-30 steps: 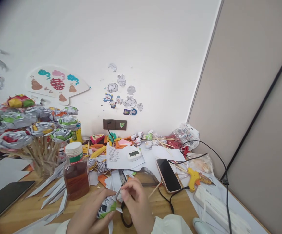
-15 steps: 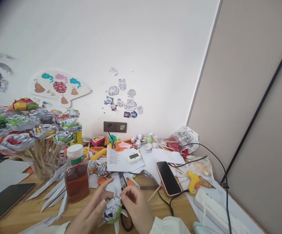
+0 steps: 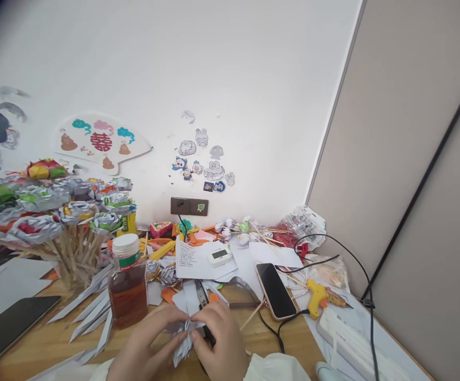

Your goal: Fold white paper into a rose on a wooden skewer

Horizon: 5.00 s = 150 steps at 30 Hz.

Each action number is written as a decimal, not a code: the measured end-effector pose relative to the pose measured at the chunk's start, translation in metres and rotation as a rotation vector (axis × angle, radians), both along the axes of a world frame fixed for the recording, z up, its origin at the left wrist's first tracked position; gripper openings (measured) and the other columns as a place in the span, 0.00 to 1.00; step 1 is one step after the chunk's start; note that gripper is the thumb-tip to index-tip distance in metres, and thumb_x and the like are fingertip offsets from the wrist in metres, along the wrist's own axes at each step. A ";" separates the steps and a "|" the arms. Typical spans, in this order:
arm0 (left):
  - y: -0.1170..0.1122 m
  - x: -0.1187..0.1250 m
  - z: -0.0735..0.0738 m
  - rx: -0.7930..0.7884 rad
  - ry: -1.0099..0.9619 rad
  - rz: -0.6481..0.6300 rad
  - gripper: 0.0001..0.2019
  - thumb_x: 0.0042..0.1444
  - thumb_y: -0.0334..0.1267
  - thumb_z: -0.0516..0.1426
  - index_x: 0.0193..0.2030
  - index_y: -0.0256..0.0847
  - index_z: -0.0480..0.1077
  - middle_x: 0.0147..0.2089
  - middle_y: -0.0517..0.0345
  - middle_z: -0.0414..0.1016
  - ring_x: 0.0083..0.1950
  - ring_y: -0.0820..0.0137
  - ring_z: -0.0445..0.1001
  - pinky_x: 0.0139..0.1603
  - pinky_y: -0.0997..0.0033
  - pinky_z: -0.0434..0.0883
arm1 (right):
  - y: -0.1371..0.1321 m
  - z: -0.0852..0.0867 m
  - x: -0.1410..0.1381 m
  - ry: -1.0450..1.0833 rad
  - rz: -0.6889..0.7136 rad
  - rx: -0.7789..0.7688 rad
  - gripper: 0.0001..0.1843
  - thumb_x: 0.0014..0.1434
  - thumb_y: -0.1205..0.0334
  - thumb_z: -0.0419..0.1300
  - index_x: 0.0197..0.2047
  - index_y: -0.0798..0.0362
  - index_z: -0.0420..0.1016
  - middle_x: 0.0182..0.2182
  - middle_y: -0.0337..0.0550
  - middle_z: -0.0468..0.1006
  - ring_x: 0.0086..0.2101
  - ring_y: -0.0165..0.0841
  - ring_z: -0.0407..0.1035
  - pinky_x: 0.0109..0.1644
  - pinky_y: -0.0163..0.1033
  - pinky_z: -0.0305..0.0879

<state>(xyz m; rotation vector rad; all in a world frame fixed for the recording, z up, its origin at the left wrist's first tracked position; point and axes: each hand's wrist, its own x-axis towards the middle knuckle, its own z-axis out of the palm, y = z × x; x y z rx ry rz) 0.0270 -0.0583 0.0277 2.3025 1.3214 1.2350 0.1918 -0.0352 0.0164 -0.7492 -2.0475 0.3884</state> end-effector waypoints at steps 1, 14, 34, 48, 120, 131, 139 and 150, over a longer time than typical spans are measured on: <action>0.000 -0.001 0.001 0.050 0.019 -0.012 0.05 0.51 0.34 0.54 0.36 0.42 0.68 0.32 0.57 0.73 0.35 0.69 0.70 0.36 0.73 0.68 | -0.001 0.002 0.001 -0.016 -0.002 0.048 0.10 0.52 0.70 0.53 0.39 0.52 0.67 0.32 0.43 0.68 0.36 0.34 0.62 0.39 0.38 0.60; -0.003 0.001 0.001 0.214 0.098 0.041 0.04 0.51 0.30 0.53 0.35 0.40 0.66 0.34 0.54 0.71 0.37 0.67 0.68 0.37 0.69 0.66 | -0.005 0.003 -0.001 0.011 -0.036 0.234 0.08 0.54 0.70 0.53 0.39 0.52 0.66 0.32 0.42 0.70 0.35 0.32 0.62 0.38 0.39 0.61; -0.001 -0.001 0.013 -0.307 -0.072 -0.082 0.03 0.48 0.33 0.54 0.26 0.40 0.62 0.27 0.63 0.64 0.31 0.71 0.64 0.34 0.74 0.62 | 0.000 0.005 0.003 0.091 0.104 -0.261 0.09 0.50 0.57 0.58 0.27 0.54 0.65 0.25 0.38 0.67 0.29 0.29 0.62 0.34 0.34 0.59; 0.011 0.004 -0.005 -0.473 -0.021 -0.026 0.09 0.43 0.33 0.55 0.17 0.38 0.60 0.20 0.66 0.59 0.25 0.74 0.58 0.26 0.78 0.55 | 0.007 -0.005 0.000 -0.086 -0.008 -0.391 0.05 0.43 0.71 0.59 0.20 0.55 0.67 0.19 0.33 0.67 0.24 0.27 0.62 0.28 0.30 0.56; 0.019 0.008 -0.022 -0.825 -0.950 -0.267 0.20 0.36 0.53 0.60 0.21 0.39 0.58 0.19 0.71 0.53 0.20 0.79 0.50 0.21 0.79 0.48 | -0.005 0.005 -0.001 -0.085 0.147 0.045 0.12 0.58 0.62 0.50 0.45 0.52 0.67 0.34 0.45 0.68 0.36 0.34 0.62 0.40 0.41 0.60; 0.022 0.009 -0.031 -0.757 -0.941 -0.207 0.22 0.33 0.54 0.61 0.20 0.40 0.56 0.19 0.70 0.53 0.21 0.78 0.50 0.22 0.78 0.49 | -0.005 0.004 -0.005 -0.138 0.197 0.095 0.15 0.59 0.55 0.46 0.42 0.53 0.68 0.33 0.47 0.68 0.35 0.35 0.61 0.38 0.41 0.59; 0.019 0.009 -0.026 -0.777 -0.936 -0.209 0.22 0.33 0.54 0.60 0.19 0.40 0.56 0.19 0.71 0.52 0.21 0.78 0.50 0.22 0.78 0.50 | -0.009 0.000 -0.006 -0.074 0.178 0.002 0.18 0.57 0.50 0.47 0.42 0.52 0.67 0.34 0.45 0.65 0.36 0.35 0.61 0.38 0.40 0.59; 0.015 0.007 -0.015 -0.810 -0.928 -0.174 0.18 0.34 0.48 0.61 0.18 0.39 0.57 0.17 0.71 0.53 0.19 0.78 0.50 0.21 0.78 0.48 | -0.013 -0.001 -0.010 -0.108 0.134 0.004 0.17 0.57 0.52 0.46 0.44 0.52 0.65 0.34 0.45 0.63 0.36 0.35 0.61 0.39 0.40 0.59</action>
